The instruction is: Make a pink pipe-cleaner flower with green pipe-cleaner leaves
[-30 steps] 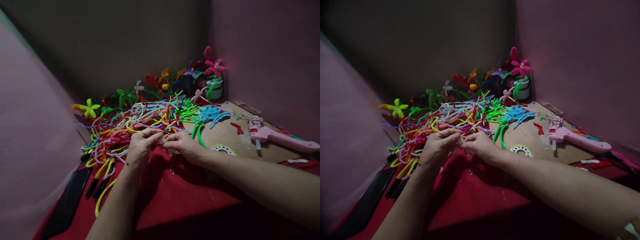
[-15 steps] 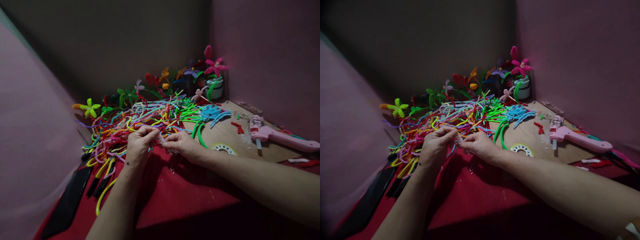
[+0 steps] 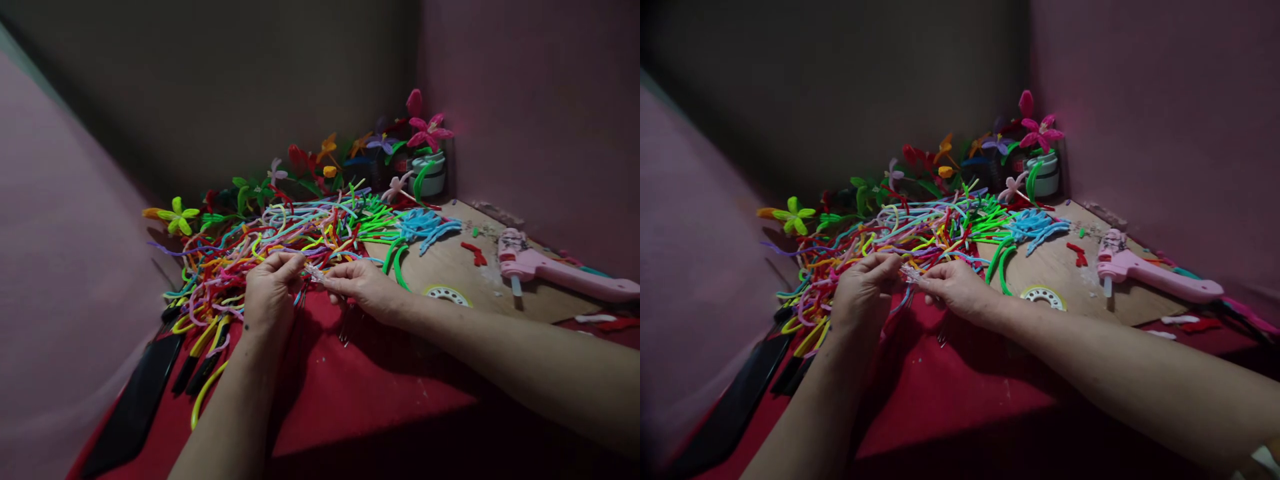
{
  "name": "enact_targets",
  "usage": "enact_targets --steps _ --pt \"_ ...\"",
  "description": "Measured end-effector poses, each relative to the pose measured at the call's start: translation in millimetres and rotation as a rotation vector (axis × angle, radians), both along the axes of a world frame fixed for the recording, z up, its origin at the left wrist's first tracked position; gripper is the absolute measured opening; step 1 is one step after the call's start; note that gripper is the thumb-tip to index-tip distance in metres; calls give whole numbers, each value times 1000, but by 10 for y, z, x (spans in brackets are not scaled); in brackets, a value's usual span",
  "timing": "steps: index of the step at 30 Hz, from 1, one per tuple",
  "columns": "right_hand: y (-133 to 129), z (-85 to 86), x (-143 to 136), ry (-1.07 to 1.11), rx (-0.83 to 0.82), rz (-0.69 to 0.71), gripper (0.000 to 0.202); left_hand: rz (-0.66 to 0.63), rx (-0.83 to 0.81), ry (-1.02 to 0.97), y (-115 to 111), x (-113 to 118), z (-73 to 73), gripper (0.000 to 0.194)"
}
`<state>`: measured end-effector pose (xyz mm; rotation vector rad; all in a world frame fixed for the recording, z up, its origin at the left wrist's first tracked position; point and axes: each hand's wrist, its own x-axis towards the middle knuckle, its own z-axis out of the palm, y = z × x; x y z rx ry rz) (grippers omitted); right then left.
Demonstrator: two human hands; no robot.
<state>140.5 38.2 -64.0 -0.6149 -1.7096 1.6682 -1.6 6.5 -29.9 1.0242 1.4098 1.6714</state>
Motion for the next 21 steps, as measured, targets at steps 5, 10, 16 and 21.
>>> enact_targets --steps 5,10,16,21 --pt "-22 -13 -17 -45 -46 13 21 49 105 -123 30 -111 74 21" --pt "-4 0 -4 62 -117 -156 18 -97 31 -116 10 -262 123 20" --pt "82 13 13 262 -193 -416 14 -460 -363 154 -45 -158 74 18" --pt "70 30 19 289 -203 -396 13 -634 -510 397 -12 96 -63 19"
